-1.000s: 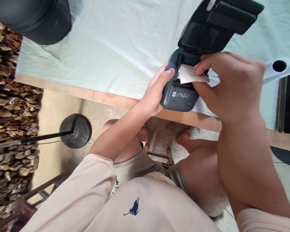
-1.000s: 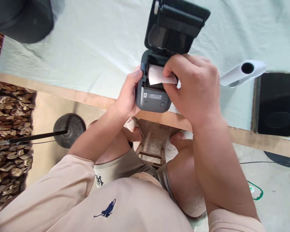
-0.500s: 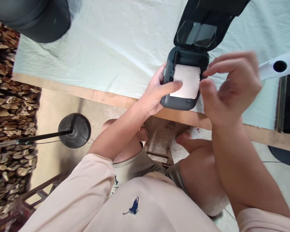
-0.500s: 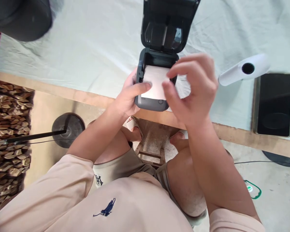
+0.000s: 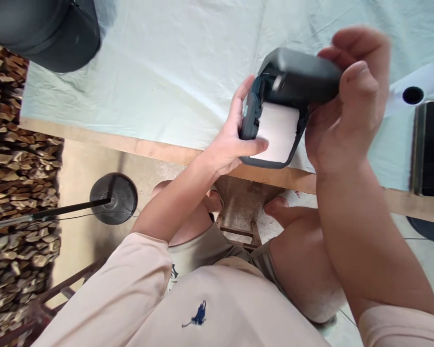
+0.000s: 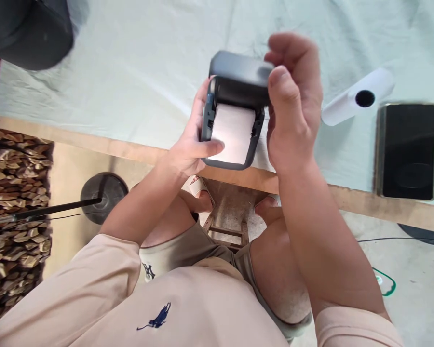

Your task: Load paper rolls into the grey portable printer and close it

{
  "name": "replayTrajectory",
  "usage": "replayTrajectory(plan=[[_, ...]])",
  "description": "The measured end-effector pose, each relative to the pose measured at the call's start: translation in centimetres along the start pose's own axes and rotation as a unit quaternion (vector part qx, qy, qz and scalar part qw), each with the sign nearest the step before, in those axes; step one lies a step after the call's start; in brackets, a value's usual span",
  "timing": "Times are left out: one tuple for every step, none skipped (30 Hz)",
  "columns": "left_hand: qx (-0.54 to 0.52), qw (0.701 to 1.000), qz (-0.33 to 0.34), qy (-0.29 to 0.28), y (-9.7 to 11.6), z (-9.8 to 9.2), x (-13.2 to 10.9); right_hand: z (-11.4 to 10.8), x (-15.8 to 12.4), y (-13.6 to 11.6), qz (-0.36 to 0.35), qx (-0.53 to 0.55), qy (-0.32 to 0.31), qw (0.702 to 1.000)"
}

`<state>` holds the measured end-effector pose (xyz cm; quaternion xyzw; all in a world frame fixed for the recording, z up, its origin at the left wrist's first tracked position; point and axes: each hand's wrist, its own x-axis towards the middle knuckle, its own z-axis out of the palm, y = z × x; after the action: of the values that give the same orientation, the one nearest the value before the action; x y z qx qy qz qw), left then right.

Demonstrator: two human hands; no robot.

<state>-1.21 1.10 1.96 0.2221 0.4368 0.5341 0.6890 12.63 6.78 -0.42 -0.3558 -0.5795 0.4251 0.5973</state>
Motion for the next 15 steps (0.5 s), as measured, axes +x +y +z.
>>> replayTrajectory(plan=[[-0.006, 1.0, -0.006, 0.008, 0.0, 0.0, 0.0, -0.1, -0.1, 0.2, -0.007, 0.002, -0.003, 1.0], [-0.014, 1.0, -0.01, 0.009, -0.1, 0.0, 0.1, -0.2, -0.2, 0.5, -0.005, 0.005, -0.008, 1.0], [-0.023, 1.0, -0.007, 0.003, -0.2, -0.2, 0.1, -0.3, -0.4, 0.9, 0.005, 0.01, -0.014, 1.0], [-0.033, 0.999, 0.002, -0.012, -0.3, -0.5, 0.2, -0.3, -0.5, 1.2, 0.014, 0.019, -0.018, 1.0], [-0.043, 0.998, 0.016, -0.036, -0.5, -0.8, 0.4, -0.3, -0.7, 1.5, 0.022, 0.031, -0.024, 0.999], [-0.051, 0.996, 0.034, -0.063, -0.6, -1.2, 0.5, -0.2, -0.8, 1.7, 0.032, 0.043, -0.034, 0.998], [-0.057, 0.993, 0.047, -0.088, -0.8, -1.5, 0.7, -0.1, -1.0, 1.7, 0.045, 0.053, -0.051, 0.996], [-0.06, 0.991, 0.053, -0.105, -0.9, -1.8, 0.9, 0.0, -1.2, 1.7, 0.057, 0.06, -0.07, 0.994], [-0.06, 0.991, 0.049, -0.112, -1.0, -2.1, 1.0, 0.3, -1.5, 1.5, 0.067, 0.063, -0.09, 0.992], [-0.057, 0.992, 0.04, -0.11, -1.0, -2.2, 1.0, 0.5, -1.7, 1.3, 0.076, 0.061, -0.109, 0.989], [-0.054, 0.993, 0.029, -0.098, -1.1, -2.2, 1.0, 0.7, -1.9, 1.0, 0.08, 0.059, -0.123, 0.987], [-0.052, 0.995, 0.017, -0.081, -1.1, -2.1, 1.0, 0.9, -2.2, 0.7, 0.081, 0.061, -0.132, 0.986], [-0.051, 0.997, 0.006, -0.063, -1.1, -2.0, 0.9, 1.1, -2.4, 0.4, 0.082, 0.065, -0.14, 0.985], [-0.051, 0.998, -0.002, -0.047, -1.2, -1.8, 0.8, 1.2, -2.5, 0.2, 0.085, 0.07, -0.146, 0.983], [-0.051, 0.998, -0.009, -0.037, -1.2, -1.7, 0.8, 1.3, -2.7, 0.1, 0.087, 0.073, -0.15, 0.982]])
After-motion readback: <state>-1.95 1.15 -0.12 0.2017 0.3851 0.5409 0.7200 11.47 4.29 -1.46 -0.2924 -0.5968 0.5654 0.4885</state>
